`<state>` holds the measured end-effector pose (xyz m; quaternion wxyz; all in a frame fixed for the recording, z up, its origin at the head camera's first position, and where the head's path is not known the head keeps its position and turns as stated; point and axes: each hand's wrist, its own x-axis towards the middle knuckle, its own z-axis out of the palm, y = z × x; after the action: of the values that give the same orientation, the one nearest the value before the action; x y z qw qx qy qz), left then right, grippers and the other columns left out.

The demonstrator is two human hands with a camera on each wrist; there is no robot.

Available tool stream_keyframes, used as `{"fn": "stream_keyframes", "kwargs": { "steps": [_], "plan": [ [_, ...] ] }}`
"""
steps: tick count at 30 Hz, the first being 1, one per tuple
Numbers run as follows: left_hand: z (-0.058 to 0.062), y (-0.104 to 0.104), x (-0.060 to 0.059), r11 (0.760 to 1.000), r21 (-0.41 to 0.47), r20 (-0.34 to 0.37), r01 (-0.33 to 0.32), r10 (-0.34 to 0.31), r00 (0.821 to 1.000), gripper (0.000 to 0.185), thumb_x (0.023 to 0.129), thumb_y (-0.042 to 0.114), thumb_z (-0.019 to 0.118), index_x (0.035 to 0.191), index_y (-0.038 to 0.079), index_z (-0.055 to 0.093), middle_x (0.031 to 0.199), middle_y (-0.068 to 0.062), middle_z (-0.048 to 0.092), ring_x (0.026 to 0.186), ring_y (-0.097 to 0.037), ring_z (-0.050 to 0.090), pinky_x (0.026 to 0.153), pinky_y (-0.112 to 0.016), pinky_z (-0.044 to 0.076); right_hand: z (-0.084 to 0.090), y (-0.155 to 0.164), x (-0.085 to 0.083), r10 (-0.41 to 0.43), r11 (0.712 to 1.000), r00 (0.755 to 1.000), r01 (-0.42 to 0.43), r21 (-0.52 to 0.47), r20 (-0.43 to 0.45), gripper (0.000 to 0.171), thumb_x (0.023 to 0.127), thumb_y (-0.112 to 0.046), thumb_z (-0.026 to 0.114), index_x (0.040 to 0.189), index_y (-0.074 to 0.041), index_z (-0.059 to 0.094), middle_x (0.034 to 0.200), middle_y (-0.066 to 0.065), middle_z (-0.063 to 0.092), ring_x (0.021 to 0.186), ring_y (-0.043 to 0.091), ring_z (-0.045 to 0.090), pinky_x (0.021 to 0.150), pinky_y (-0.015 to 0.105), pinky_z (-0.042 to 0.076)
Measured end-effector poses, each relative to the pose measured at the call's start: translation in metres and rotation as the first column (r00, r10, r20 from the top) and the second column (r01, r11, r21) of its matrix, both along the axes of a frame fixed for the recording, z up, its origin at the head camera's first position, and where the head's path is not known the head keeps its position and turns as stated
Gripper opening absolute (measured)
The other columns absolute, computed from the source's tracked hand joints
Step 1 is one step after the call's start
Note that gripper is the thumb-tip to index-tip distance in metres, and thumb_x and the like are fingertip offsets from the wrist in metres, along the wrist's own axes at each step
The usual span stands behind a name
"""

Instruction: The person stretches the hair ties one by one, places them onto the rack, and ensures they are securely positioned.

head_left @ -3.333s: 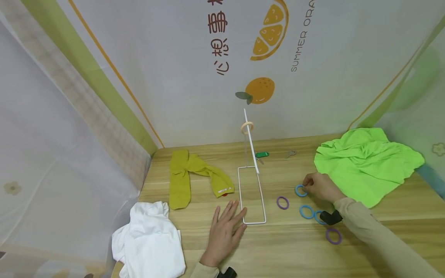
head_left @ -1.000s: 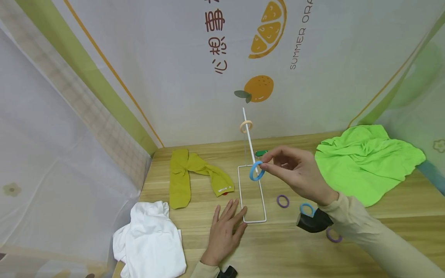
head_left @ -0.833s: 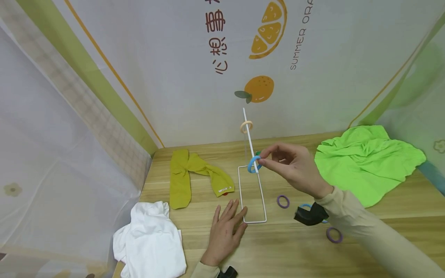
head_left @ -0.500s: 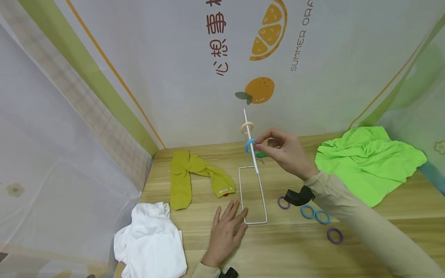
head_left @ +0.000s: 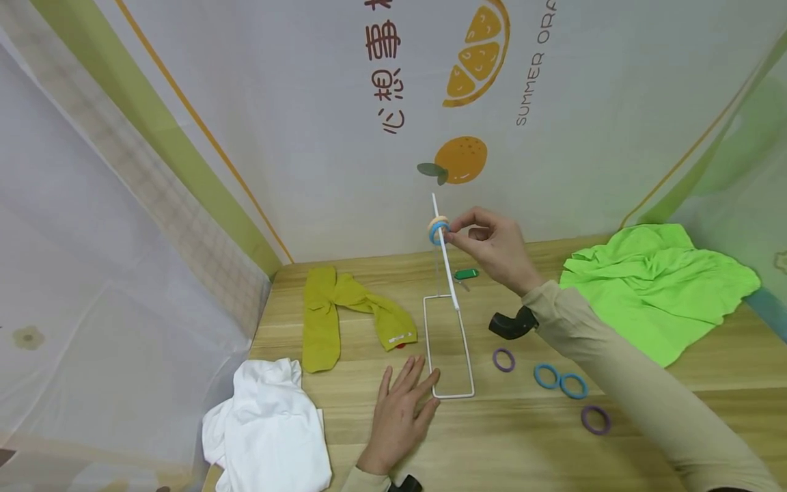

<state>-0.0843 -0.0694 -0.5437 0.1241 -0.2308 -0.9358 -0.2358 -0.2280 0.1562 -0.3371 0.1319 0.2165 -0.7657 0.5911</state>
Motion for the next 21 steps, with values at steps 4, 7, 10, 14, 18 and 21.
{"fn": "stream_keyframes", "kwargs": {
  "steps": [4, 7, 10, 14, 18, 21],
  "plan": [
    [0.000, 0.000, 0.000, 1.000, -0.007, 0.003, -0.001, 0.001, 1.000, 0.044, 0.098, 0.035, 0.067, 0.139, 0.021, 0.065, 0.156, -0.010, 0.051, 0.149, -0.027, 0.043, 0.120, -0.063, 0.026, 0.000, -0.003, -0.006, -0.016, 1.000, 1.000, 0.016, -0.013, 0.017, 0.009, 0.093, -0.008, 0.075, 0.096, -0.001, 0.069, 0.067, -0.006, 0.065, 0.045, 0.006, 0.036, 0.042, 0.023, 0.023],
    [-0.001, 0.000, 0.000, 1.000, -0.006, -0.002, 0.001, -0.001, 1.000, 0.044, 0.098, 0.035, 0.067, 0.139, 0.022, 0.065, 0.156, -0.010, 0.051, 0.149, -0.027, 0.043, 0.120, -0.063, 0.026, 0.001, -0.005, -0.010, -0.028, 0.999, 0.999, 0.029, -0.015, 0.027, 0.009, 0.093, -0.007, 0.074, 0.097, 0.000, 0.069, 0.062, -0.005, 0.060, 0.046, 0.006, 0.036, 0.043, 0.022, 0.023],
    [-0.002, 0.000, 0.000, 1.000, -0.002, -0.017, 0.001, -0.001, 1.000, 0.044, 0.097, 0.034, 0.068, 0.139, 0.021, 0.066, 0.155, -0.010, 0.052, 0.148, -0.027, 0.044, 0.119, -0.063, 0.027, 0.001, -0.007, -0.014, -0.043, 0.999, 0.999, 0.044, -0.020, 0.030, 0.011, 0.093, -0.008, 0.075, 0.097, 0.000, 0.069, 0.062, -0.004, 0.057, 0.046, 0.006, 0.035, 0.044, 0.021, 0.024],
    [-0.001, 0.000, 0.000, 1.000, -0.003, -0.019, -0.001, 0.001, 1.000, 0.044, 0.097, 0.034, 0.069, 0.139, 0.021, 0.066, 0.155, -0.010, 0.052, 0.148, -0.027, 0.044, 0.119, -0.062, 0.027, 0.000, -0.007, -0.021, -0.064, 0.997, 0.998, 0.064, -0.033, 0.009, 0.015, 0.094, -0.012, 0.076, 0.097, 0.001, 0.069, 0.081, 0.003, 0.064, 0.048, 0.007, 0.036, 0.047, 0.022, 0.026],
    [0.000, 0.000, 0.001, 1.000, -0.004, -0.016, -0.004, 0.004, 1.000, 0.044, 0.096, 0.034, 0.069, 0.138, 0.021, 0.066, 0.155, -0.010, 0.052, 0.148, -0.027, 0.045, 0.119, -0.062, 0.027, -0.001, -0.007, -0.025, -0.074, 0.996, 0.997, 0.073, -0.048, -0.012, 0.017, 0.093, -0.013, 0.076, 0.097, 0.002, 0.069, 0.090, 0.003, 0.066, 0.048, 0.008, 0.032, 0.046, 0.022, 0.024],
    [0.001, 0.000, 0.001, 1.000, -0.001, -0.013, -0.003, 0.003, 1.000, 0.044, 0.096, 0.033, 0.069, 0.138, 0.021, 0.066, 0.155, -0.010, 0.052, 0.148, -0.028, 0.044, 0.119, -0.062, 0.026, -0.001, -0.006, -0.026, -0.065, 0.996, 0.998, 0.064, -0.064, -0.011, 0.017, 0.093, -0.012, 0.076, 0.097, 0.002, 0.068, 0.090, 0.001, 0.066, 0.047, 0.008, 0.030, 0.046, 0.022, 0.024]
  ]
}}
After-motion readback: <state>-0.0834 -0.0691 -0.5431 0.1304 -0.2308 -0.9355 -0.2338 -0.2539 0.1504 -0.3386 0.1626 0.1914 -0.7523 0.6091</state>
